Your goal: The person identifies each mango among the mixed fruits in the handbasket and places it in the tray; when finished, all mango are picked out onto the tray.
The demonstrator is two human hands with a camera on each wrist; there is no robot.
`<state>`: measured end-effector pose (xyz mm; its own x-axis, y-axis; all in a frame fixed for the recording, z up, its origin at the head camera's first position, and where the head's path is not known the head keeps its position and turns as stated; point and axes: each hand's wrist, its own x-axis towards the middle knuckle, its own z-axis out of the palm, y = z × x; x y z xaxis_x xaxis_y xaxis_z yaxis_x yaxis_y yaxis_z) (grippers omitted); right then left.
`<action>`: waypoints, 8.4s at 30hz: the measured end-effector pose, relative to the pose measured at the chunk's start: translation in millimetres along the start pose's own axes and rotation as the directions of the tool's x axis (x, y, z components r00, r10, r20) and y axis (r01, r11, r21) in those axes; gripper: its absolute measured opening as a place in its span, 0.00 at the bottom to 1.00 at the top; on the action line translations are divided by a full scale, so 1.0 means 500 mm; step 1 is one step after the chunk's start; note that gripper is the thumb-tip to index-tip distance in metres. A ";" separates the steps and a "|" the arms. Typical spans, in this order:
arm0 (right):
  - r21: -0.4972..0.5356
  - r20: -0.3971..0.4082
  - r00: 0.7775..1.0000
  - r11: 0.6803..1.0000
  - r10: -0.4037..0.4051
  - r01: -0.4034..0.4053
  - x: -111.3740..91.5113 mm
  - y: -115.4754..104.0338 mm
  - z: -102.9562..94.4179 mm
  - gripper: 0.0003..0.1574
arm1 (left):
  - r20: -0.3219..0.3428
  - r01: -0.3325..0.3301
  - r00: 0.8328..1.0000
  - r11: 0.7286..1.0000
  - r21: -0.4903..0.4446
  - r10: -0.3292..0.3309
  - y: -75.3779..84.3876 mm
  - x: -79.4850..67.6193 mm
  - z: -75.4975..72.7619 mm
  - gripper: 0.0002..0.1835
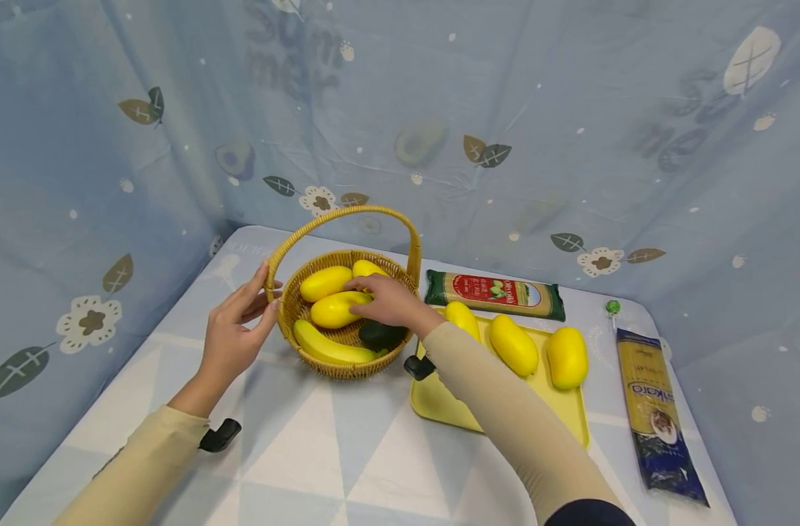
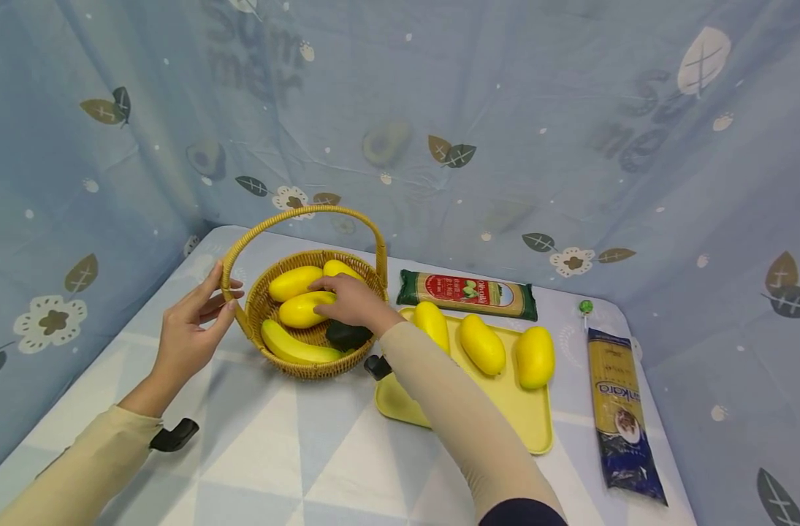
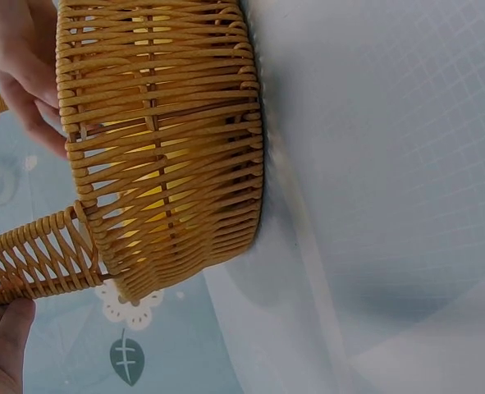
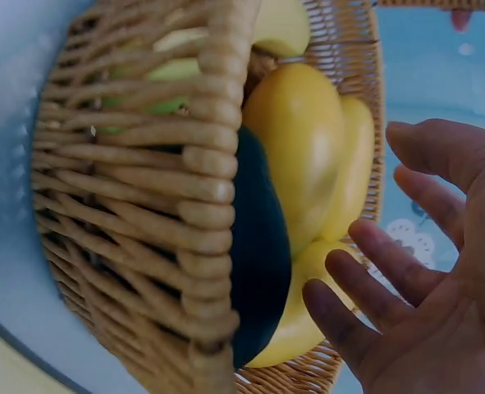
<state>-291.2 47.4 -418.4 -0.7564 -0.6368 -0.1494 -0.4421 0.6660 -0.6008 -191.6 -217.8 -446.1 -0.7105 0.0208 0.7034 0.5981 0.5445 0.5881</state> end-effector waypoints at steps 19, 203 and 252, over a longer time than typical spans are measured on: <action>-0.148 0.110 0.994 0.989 0.026 -0.010 0.048 -0.025 0.049 0.34 | -0.004 -0.019 1.000 1.000 0.020 0.019 0.056 0.014 -0.007 0.42; -0.018 -0.271 0.956 0.992 0.117 -0.126 -0.040 0.034 -0.009 0.38 | -0.004 -0.001 1.000 1.000 -0.005 0.001 0.002 -0.001 -0.001 0.42; 0.111 -0.313 0.816 0.872 0.487 -0.477 -0.544 0.233 0.074 0.40 | -0.010 0.013 1.000 1.000 -0.006 -0.013 0.005 -0.001 0.003 0.43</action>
<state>-119.2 283.8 -476.8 -0.9830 -0.0737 -0.1682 0.0294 0.8413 -0.5398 -190.4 -215.1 -445.7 -0.7149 0.0053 0.6992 0.5909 0.5393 0.6000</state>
